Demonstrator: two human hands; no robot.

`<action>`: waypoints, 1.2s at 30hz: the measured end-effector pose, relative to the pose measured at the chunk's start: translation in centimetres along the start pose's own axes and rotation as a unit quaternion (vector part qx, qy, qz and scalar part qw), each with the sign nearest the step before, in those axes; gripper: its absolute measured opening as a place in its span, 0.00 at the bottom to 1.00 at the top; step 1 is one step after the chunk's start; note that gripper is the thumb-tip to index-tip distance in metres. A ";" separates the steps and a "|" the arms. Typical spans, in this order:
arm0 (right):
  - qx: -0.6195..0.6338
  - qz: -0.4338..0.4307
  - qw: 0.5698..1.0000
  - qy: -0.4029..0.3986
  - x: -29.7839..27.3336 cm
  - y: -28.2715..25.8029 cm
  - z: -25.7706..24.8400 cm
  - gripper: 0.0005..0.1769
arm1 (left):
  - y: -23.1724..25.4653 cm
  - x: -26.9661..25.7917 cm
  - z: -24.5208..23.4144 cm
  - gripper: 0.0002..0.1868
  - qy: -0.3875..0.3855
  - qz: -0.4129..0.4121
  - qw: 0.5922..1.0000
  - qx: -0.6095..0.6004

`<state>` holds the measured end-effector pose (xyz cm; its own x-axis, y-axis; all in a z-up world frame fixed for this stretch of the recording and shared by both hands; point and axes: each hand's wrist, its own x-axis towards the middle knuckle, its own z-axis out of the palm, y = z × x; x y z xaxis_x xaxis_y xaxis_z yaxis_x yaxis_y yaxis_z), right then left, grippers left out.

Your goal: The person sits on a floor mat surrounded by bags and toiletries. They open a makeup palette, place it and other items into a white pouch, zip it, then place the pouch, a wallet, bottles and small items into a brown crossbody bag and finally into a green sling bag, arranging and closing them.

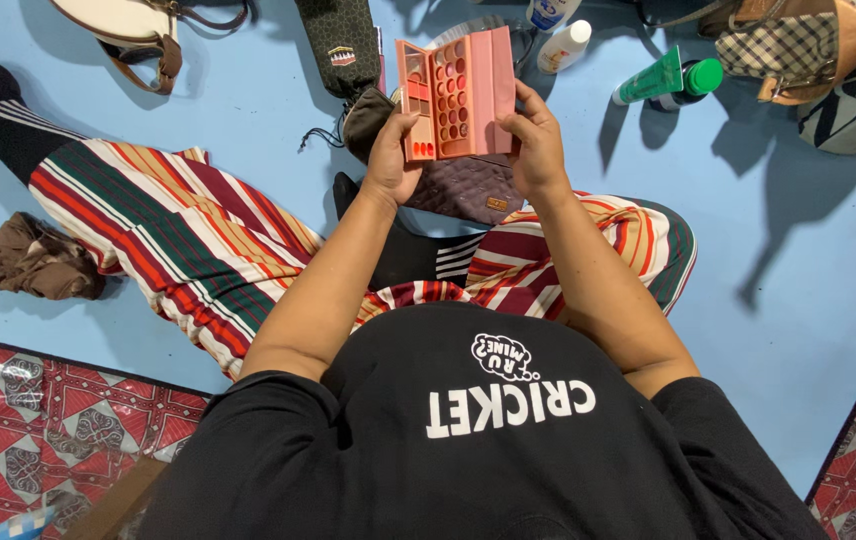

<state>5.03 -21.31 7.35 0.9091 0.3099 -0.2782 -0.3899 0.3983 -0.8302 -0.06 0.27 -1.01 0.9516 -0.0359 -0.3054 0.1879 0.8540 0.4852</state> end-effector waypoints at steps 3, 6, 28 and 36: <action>0.010 0.000 0.999 -0.032 -0.1 -0.1 0.3 0.30 | 0.0 0.0 -0.2 0.23 0.005 -0.013 1.000 -0.022; 0.011 0.003 0.999 -0.048 -0.3 0.1 0.5 0.30 | 0.4 -0.7 1.0 0.29 -0.014 0.002 1.000 0.007; -0.199 -0.041 0.977 -0.071 0.2 2.3 0.0 0.27 | 0.1 -0.9 4.5 0.29 0.111 0.125 0.962 0.215; -0.198 -0.030 0.975 -0.100 -0.1 1.9 0.2 0.21 | -0.2 -1.2 4.6 0.30 0.102 0.135 0.957 0.236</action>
<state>4.13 -20.40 5.91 0.8662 0.4745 -0.1570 -0.2140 0.0682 -0.9745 -0.09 -2.25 2.96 0.9223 0.2966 -0.2476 0.0774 0.4860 0.8705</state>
